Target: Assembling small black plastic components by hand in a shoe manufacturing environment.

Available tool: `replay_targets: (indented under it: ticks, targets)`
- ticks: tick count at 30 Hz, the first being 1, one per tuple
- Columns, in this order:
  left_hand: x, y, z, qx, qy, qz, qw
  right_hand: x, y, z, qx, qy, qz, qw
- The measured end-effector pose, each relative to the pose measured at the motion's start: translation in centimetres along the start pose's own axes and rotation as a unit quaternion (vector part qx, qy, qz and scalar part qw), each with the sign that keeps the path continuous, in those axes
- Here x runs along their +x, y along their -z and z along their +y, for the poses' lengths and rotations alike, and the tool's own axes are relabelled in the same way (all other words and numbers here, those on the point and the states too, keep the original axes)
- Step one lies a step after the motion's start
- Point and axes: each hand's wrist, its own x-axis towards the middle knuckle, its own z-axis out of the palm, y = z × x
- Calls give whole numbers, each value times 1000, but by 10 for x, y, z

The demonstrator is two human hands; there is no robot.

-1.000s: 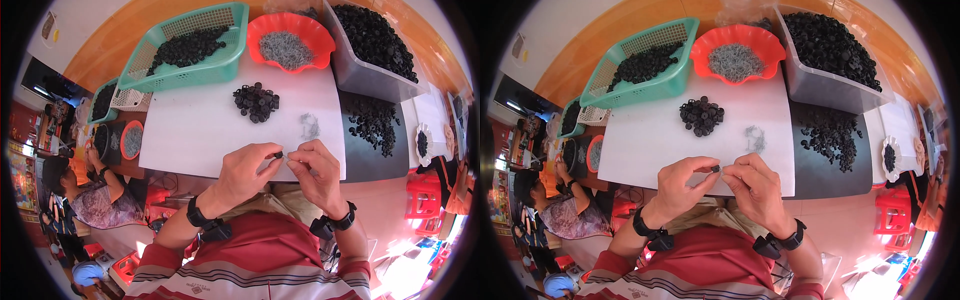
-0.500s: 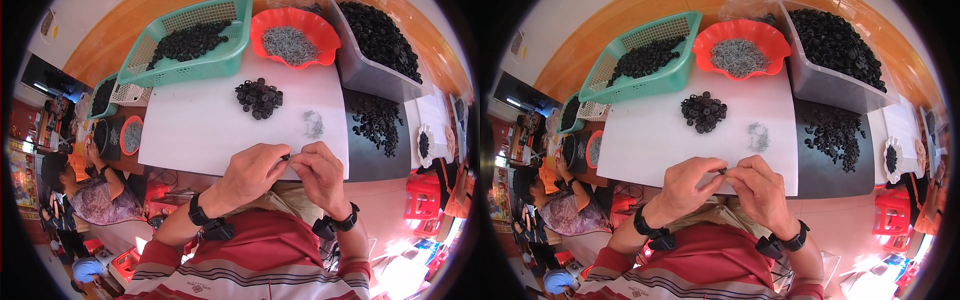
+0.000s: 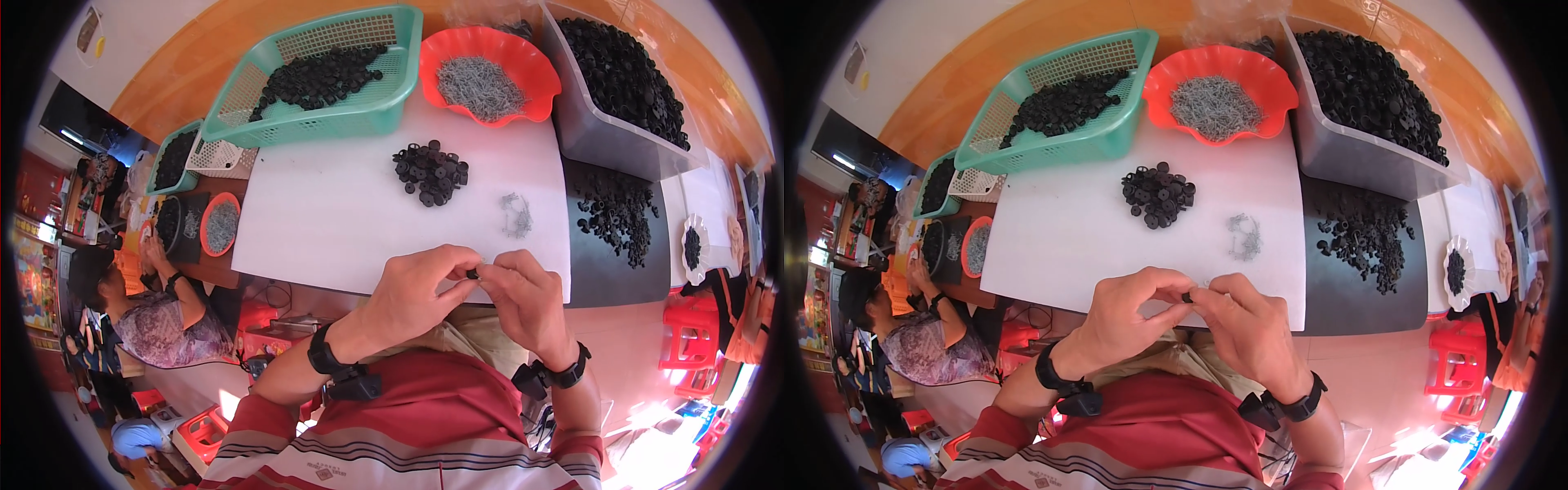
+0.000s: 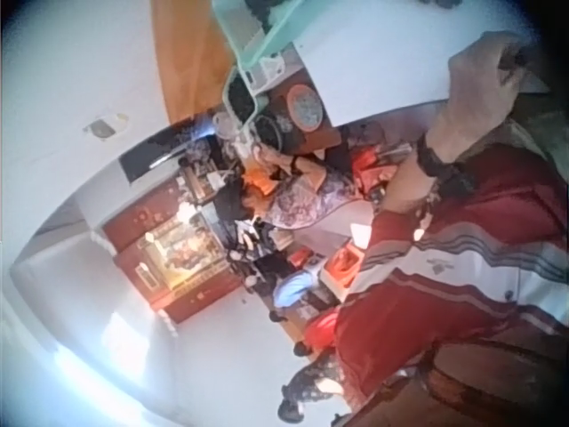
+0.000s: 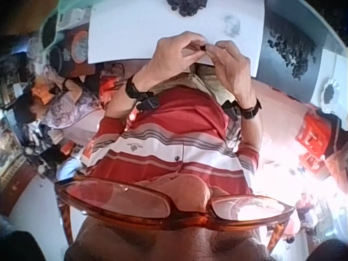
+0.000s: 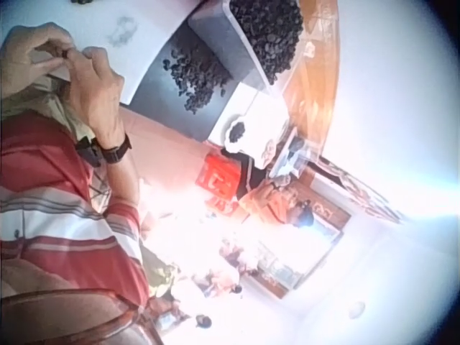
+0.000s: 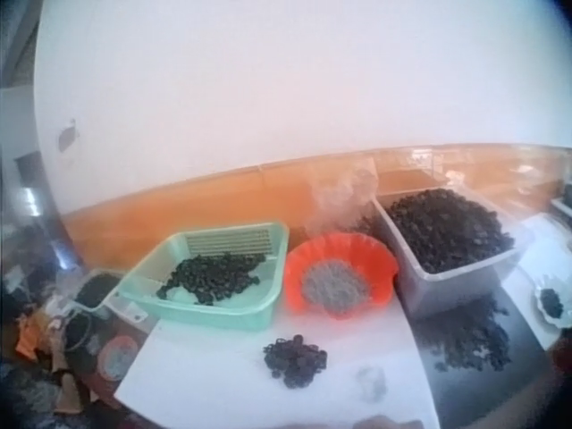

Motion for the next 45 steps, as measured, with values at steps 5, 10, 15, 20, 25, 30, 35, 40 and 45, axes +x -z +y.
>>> replay_targets:
  ticks: [5, 10, 15, 20, 25, 30, 35, 40, 45]
  targets:
    - [-3, 8, 3, -228, 192, -55, 953, 0, 7, -6, -39, 32, -28, 998]
    - [0, 14, 3, -358, 271, -90, 889, 2, 5, -7, -34, 50, -24, 998]
    - [1, 16, 3, -424, 303, -104, 847, 0, -3, -5, -45, 68, 19, 997]
    - [-4, 9, 2, -475, 304, -75, 823, -4, -15, 1, -3, 62, 84, 995]
    - [-1, 1, 3, -506, 316, -42, 801, -1, -20, 2, -7, 70, 141, 987]
    - [5, -8, 7, -536, 314, 7, 783, 2, -22, 1, -43, 62, 182, 980]
    - [13, -12, 10, -542, 335, 18, 771, 7, -19, 1, -24, 36, 196, 980]
    - [21, -17, 12, -555, 331, 24, 763, 8, -18, 4, 19, 8, 211, 977]
    - [22, -17, 10, -547, 340, 14, 765, 5, -18, 8, 27, 8, 209, 978]
